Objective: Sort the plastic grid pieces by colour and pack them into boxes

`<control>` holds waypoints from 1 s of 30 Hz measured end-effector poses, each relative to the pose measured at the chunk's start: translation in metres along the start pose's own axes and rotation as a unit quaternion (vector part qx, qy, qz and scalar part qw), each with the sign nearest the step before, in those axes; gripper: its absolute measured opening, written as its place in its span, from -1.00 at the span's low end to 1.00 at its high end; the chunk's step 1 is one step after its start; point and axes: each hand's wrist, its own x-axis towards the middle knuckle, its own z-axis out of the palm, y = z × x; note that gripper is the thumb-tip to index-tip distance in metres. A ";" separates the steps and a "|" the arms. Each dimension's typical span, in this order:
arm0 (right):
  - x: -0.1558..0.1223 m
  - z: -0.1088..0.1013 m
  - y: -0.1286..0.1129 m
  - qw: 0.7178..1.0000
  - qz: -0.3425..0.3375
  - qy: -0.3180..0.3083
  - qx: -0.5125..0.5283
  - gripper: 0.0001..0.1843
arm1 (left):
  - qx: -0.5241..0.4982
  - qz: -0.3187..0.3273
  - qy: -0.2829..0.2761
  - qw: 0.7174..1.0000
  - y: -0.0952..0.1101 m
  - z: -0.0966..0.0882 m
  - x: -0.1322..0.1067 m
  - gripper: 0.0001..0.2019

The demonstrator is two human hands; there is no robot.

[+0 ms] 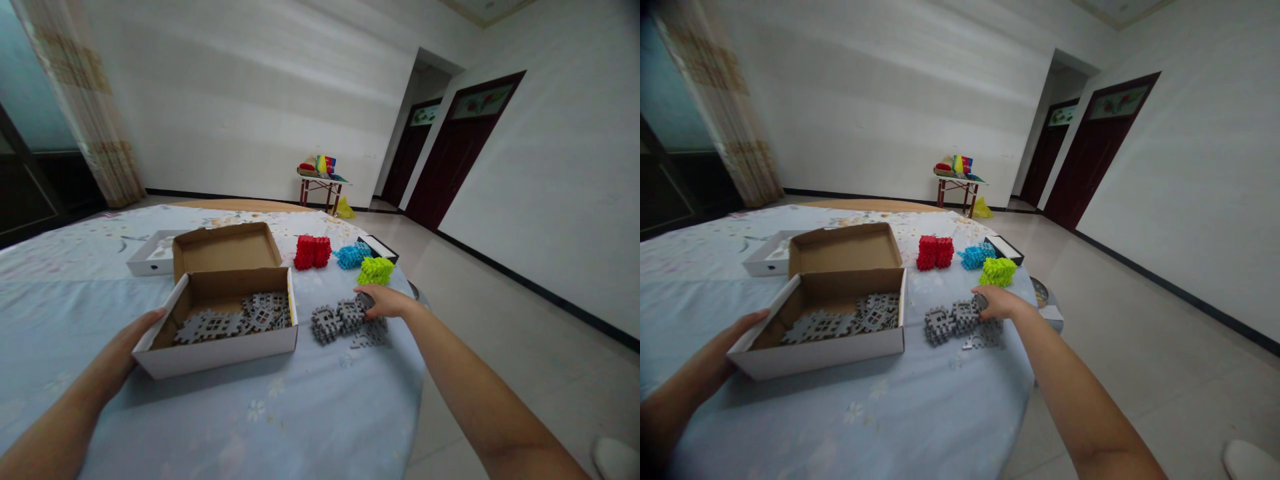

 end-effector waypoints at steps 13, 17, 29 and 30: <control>0.000 -0.011 -0.006 0.982 0.039 0.155 0.098 -0.35 | -0.096 -0.059 -0.032 0.993 0.000 0.000 -0.001 -0.50; 0.011 -0.016 -0.047 0.963 -0.024 0.217 0.158 -0.32 | -0.102 -0.029 -0.040 0.994 0.003 0.001 -0.008 -0.51; 0.096 0.011 -0.218 0.937 -0.280 0.117 0.175 -0.25 | -0.115 0.002 -0.055 0.992 -0.004 0.002 -0.004 -0.45; 0.102 0.014 -0.224 0.938 -0.277 0.115 0.173 -0.25 | -0.111 0.008 -0.052 0.992 -0.005 0.002 -0.004 -0.47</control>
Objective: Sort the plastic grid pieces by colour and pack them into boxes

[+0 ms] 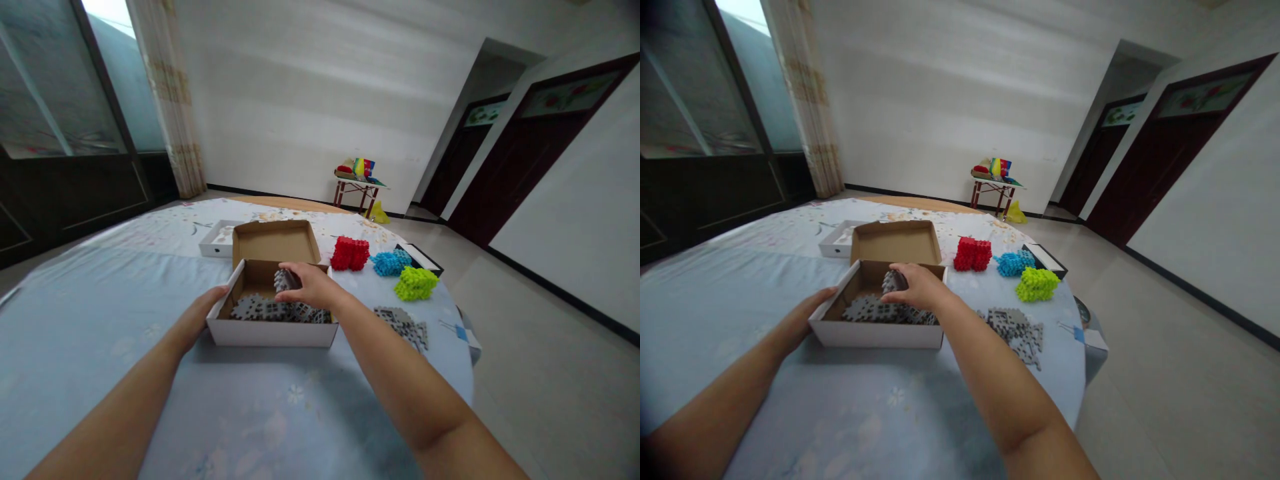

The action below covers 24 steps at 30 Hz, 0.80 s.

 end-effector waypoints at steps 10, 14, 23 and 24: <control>0.005 0.002 0.009 0.999 0.040 0.031 0.014 -0.13 | 0.012 0.013 -0.013 1.000 0.001 0.000 -0.002 -0.50; -0.012 -0.007 0.013 0.996 0.030 0.082 0.030 -0.29 | 0.020 0.015 0.004 1.000 0.001 0.000 0.000 -0.52; -0.085 -0.052 0.030 0.988 0.084 0.124 0.028 -0.58 | 0.023 0.000 -0.017 1.000 0.008 0.001 -0.006 -0.46; -0.094 -0.057 0.034 0.988 0.100 0.115 0.025 -0.55 | 0.022 -0.008 -0.016 1.000 0.009 0.002 -0.007 -0.45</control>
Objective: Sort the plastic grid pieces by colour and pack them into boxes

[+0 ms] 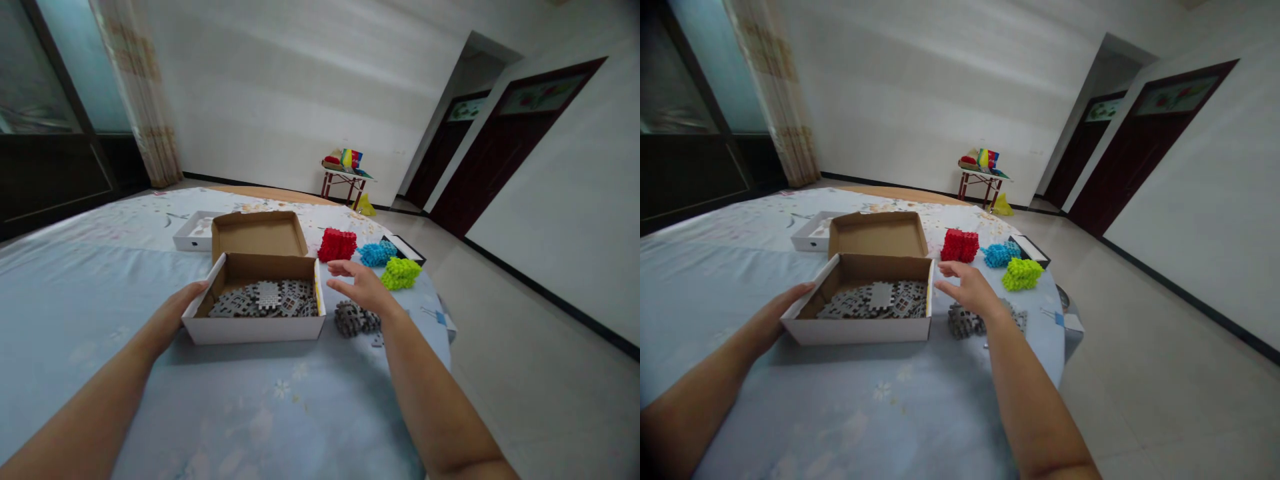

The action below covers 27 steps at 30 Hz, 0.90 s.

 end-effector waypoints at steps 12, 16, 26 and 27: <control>-0.046 -0.007 0.031 0.955 0.089 -0.206 -0.196 -0.03 | -0.019 -0.024 0.032 0.999 -0.003 0.002 0.003 -0.49; -0.049 -0.003 0.035 0.948 0.089 -0.220 -0.211 -0.10 | -0.031 -0.038 0.039 0.998 -0.003 0.002 0.003 -0.50; -0.047 -0.002 0.032 0.951 0.082 -0.200 -0.222 -0.16 | -0.018 -0.044 0.013 0.999 -0.007 0.000 0.005 -0.44; -0.047 -0.003 0.031 0.953 0.080 -0.194 -0.217 -0.16 | -0.020 -0.042 0.015 0.999 -0.006 0.000 0.005 -0.44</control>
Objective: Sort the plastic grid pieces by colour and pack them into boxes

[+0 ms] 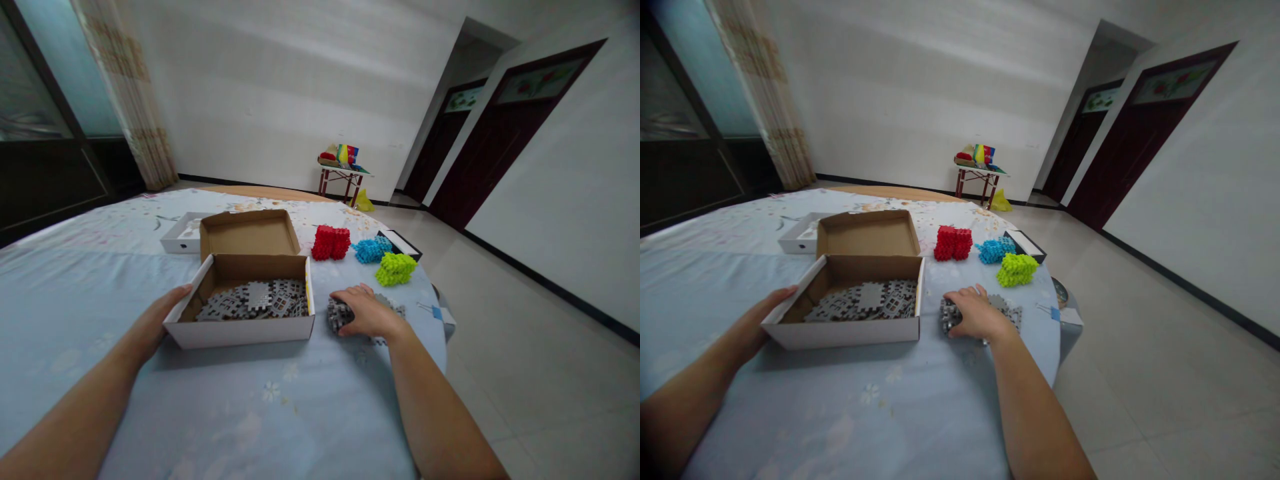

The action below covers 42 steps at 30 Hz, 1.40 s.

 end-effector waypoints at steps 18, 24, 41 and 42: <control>0.090 -0.008 -0.115 0.966 -0.176 0.105 0.158 -0.10 | 0.017 0.064 -0.010 0.998 -0.005 -0.003 0.003 -0.39; 0.105 -0.002 -0.131 0.950 -0.213 0.159 0.164 -0.07 | 0.034 0.097 -0.005 0.995 -0.004 -0.002 0.000 -0.46; 0.011 -0.022 -0.016 0.989 -0.031 0.107 0.094 -0.43 | -0.012 0.046 -0.010 0.999 -0.005 -0.003 0.003 -0.43; 0.007 -0.020 -0.012 0.994 -0.021 0.081 0.073 -0.40 | -0.017 0.041 -0.012 0.999 -0.006 -0.003 0.004 -0.43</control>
